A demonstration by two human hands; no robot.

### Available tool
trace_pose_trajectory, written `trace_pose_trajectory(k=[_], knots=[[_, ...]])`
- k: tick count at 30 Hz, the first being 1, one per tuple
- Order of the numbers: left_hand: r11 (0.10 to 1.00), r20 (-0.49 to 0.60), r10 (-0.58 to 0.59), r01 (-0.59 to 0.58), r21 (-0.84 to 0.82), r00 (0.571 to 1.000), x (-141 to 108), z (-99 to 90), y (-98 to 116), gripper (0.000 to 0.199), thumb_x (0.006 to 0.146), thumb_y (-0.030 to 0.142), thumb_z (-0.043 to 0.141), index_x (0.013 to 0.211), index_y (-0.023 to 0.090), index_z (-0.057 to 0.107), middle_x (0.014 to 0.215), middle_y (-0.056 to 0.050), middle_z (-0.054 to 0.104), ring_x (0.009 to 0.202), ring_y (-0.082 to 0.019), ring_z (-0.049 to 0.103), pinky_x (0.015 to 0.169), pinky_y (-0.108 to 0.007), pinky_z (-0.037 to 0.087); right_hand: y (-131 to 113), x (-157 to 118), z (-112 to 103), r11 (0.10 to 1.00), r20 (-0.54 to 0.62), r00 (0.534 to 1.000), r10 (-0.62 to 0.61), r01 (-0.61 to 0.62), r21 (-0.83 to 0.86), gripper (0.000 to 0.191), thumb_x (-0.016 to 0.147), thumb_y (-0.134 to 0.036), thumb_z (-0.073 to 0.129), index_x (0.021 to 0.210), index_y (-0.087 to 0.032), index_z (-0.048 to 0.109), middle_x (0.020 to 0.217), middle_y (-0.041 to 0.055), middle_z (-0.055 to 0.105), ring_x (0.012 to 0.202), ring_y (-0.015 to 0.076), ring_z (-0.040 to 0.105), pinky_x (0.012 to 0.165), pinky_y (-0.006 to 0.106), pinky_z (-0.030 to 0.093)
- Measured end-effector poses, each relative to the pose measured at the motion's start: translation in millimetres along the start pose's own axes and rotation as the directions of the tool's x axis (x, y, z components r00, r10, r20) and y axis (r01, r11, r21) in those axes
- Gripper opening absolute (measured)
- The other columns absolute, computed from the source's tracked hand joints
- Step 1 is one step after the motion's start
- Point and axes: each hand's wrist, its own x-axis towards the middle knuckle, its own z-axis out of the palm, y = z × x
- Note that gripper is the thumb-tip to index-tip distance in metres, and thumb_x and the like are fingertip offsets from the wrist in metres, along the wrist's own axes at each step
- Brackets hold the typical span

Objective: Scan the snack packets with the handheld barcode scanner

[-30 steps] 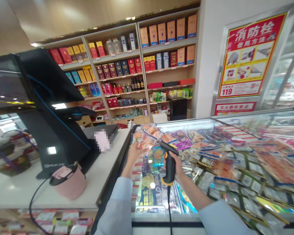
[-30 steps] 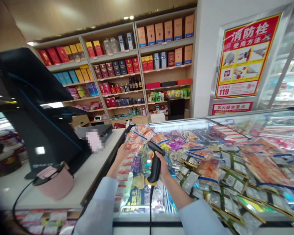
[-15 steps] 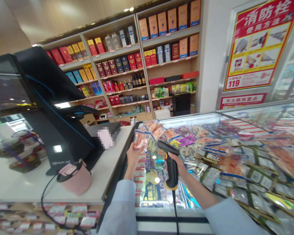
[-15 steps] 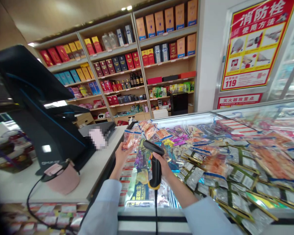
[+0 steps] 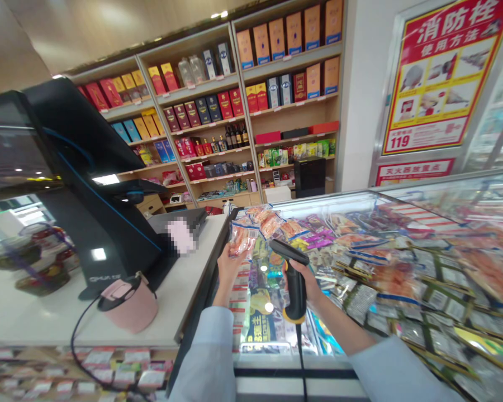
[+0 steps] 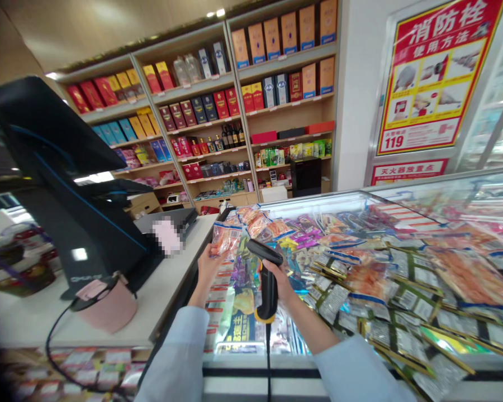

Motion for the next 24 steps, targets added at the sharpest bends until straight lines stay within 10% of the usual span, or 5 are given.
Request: trace_pose_trajectory(k=[17,24], knots=[[0.994,0.004,-0.062,0.062,-0.092,0.998,-0.3,1.8,3.1,0.054,0.068,0.054,0.069,0.109,0.020,0.059,0.094,-0.004,0.067,0.082,-0.020,0.065,0.078,-0.032,0.050,-35.0,-23.4,-2.0,0.989,0.006,0.992,-0.125,0.124,0.080,0.034,0.064,-0.052,0.069,0.069,-0.018,0.063,0.051,-0.0012,0.060,0.038,0.0100,0.052,0.035,0.019,0.043],[0.893,0.184,0.164,-0.066,-0.445,0.969,-37.3,25.5,75.6,0.083,0.072,0.047,0.070,0.144,0.026,0.035,0.123,-0.009,0.060,0.086,-0.020,0.066,0.074,-0.034,0.057,-112.3,-81.9,-48.7,0.953,-0.157,0.946,-0.284,0.296,0.057,0.034,0.067,-0.051,0.065,0.074,-0.019,0.063,0.052,-0.0011,0.058,0.040,0.0103,0.051,0.036,0.019,0.040]])
